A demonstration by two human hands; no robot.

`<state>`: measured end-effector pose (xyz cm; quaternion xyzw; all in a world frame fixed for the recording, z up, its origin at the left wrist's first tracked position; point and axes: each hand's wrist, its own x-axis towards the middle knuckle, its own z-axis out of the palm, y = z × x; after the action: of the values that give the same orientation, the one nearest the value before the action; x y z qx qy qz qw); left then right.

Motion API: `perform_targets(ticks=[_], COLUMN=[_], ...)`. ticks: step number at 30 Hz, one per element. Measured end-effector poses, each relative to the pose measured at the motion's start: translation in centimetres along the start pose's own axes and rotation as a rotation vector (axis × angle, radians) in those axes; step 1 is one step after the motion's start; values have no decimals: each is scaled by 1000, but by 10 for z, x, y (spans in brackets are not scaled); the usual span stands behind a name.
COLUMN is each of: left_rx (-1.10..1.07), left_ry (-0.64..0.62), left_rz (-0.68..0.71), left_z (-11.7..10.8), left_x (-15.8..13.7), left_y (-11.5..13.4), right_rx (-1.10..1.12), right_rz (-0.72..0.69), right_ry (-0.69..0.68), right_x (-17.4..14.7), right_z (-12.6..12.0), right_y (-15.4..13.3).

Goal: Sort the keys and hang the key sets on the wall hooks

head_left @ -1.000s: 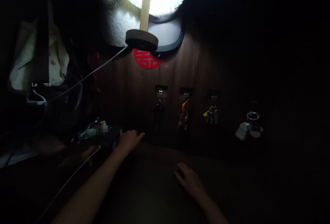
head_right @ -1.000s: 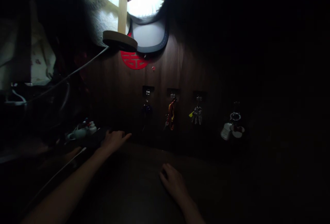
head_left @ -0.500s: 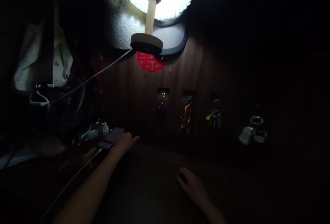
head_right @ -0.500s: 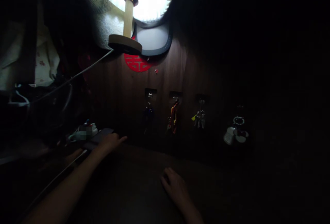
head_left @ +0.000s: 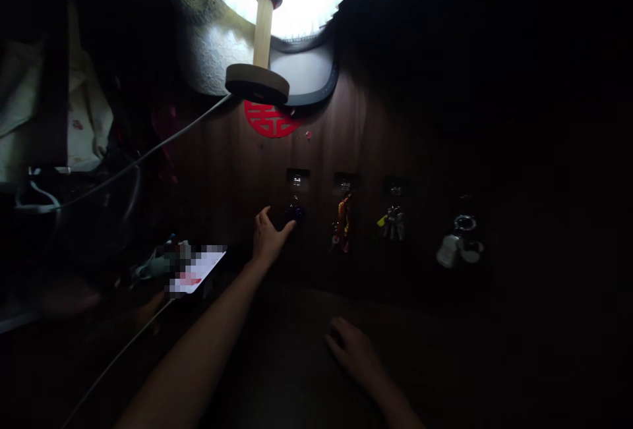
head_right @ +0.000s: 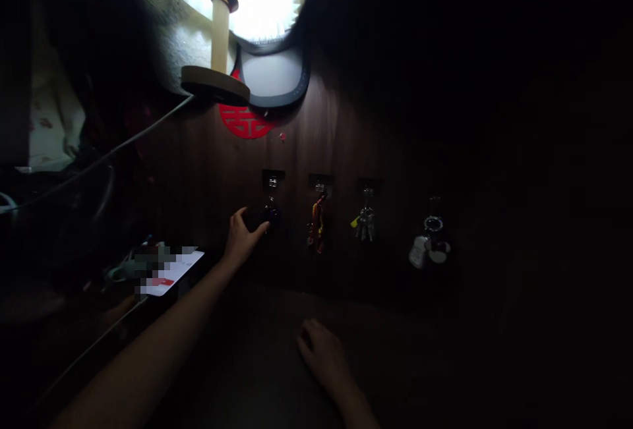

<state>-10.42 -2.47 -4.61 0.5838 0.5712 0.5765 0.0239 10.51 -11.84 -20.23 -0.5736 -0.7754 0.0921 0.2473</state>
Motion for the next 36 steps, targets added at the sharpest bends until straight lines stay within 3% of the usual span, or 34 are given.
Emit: perform_targets(ticks=[5,9,12,17,22,26,30,36], left_rx=[-121,-143,-127,-144,-262,-367,-476,-641], left_ry=[34,-13,-67,-139,-228,-288,-360,-437], left_rz=[15,-170,-294,-227,-209,-214,-253,-380], left_z=[21,31,33,22,10,9,9,-4], left_x=[9,11,14,22,32,41,46,50], left_y=[36,56,58,46,40,36,34,49], right_rx=[10,115,229,319,76,-200,-392,-530], right_rz=[-7,-18,-28,-103,-170,-136,-151,-125], right_ry=[19,10,79,211,220,229,209,176], right_x=[-1,-1,1,23,78,125,152,157], right_z=[-2,-7,-20,-70,-133,-164,-177,-175], right_y=[-2,-5,-11,-41,-92,-125,-137,-136])
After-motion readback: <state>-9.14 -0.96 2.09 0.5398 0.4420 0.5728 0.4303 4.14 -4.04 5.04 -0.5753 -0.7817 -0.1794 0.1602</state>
